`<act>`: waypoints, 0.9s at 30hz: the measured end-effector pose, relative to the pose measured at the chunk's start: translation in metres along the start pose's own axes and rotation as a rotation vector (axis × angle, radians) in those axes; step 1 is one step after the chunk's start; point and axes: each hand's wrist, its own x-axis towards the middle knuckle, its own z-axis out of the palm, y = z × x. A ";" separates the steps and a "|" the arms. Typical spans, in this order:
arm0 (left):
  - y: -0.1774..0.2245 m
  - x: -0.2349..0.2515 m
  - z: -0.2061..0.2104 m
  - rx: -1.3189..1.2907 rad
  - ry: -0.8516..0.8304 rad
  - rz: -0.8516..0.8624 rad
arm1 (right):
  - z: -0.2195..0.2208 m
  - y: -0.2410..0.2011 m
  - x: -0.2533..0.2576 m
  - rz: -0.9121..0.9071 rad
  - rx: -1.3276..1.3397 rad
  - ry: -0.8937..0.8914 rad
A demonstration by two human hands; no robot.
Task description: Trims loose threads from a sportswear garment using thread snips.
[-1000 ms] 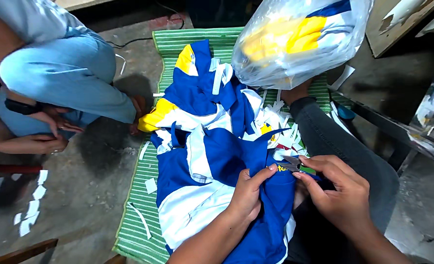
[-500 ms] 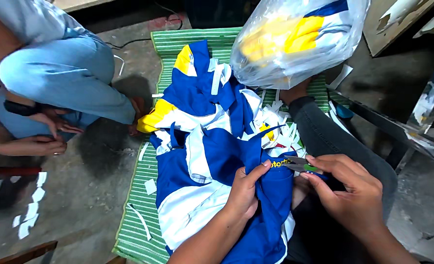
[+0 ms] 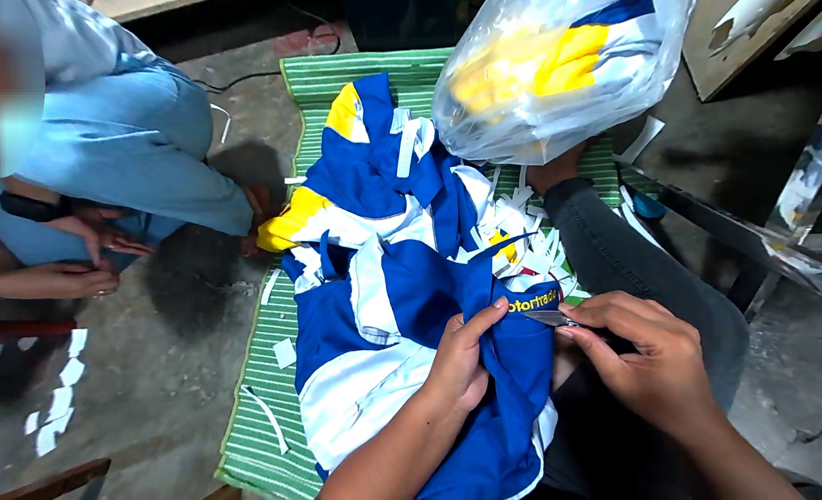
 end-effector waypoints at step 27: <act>-0.008 -0.008 0.012 0.078 0.050 0.141 | 0.016 -0.018 -0.020 0.033 -0.180 0.243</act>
